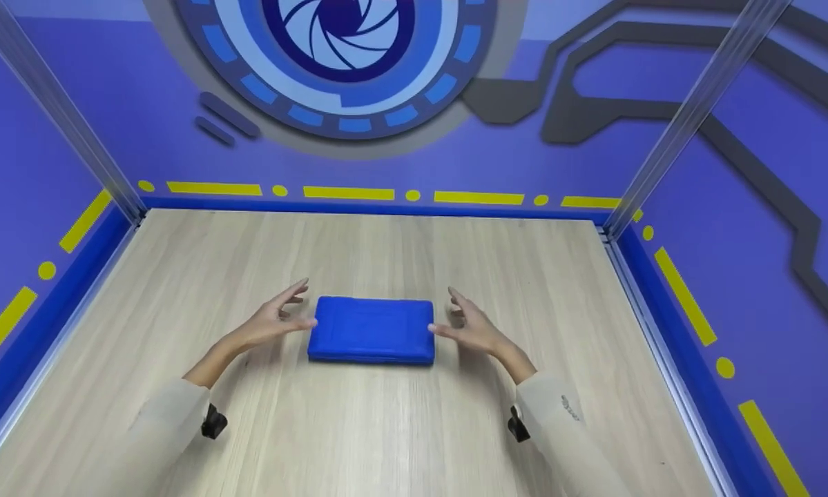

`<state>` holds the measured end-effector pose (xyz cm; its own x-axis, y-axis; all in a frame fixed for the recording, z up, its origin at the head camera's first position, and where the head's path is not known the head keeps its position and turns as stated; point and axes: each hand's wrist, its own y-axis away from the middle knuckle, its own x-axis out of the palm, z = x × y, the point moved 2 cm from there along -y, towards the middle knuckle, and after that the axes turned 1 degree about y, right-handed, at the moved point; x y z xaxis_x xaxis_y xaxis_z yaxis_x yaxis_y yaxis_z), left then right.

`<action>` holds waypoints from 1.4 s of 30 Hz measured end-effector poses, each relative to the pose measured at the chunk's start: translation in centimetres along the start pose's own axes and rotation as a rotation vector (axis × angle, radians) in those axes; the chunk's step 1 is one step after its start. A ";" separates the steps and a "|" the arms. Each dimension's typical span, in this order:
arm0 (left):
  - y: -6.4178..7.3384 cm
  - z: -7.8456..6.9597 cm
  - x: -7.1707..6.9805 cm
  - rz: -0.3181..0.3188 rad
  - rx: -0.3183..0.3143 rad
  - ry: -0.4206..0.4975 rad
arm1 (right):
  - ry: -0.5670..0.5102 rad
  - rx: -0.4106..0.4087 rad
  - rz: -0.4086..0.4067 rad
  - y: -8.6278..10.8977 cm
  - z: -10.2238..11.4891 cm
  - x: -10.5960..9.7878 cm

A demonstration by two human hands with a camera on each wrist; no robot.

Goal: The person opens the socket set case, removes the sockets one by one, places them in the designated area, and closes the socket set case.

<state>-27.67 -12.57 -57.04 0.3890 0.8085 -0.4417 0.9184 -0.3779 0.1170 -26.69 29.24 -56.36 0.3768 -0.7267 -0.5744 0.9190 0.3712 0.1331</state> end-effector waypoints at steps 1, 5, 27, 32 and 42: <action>-0.2 0.1 0.3 0.006 0.011 -0.008 | -0.011 0.010 0.002 -0.1 0.0 0.3; -0.7 0.2 1.4 0.044 0.048 -0.026 | -0.030 0.048 0.002 -0.3 -0.2 1.6; -1.2 1.0 3.2 0.121 0.111 -0.236 | -0.013 -0.089 0.083 -1.2 -0.3 4.2; -1.2 1.1 3.4 0.107 0.116 -0.211 | 0.087 -0.086 0.101 -1.0 0.0 4.6; -1.3 0.4 2.7 0.066 0.058 -0.148 | 0.120 -0.093 0.071 -1.1 0.5 5.0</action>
<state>-27.86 -10.12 -58.77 0.4299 0.7074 -0.5611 0.8836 -0.4574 0.1003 -25.73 24.91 -58.95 0.4184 -0.6244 -0.6596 0.8736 0.4753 0.1042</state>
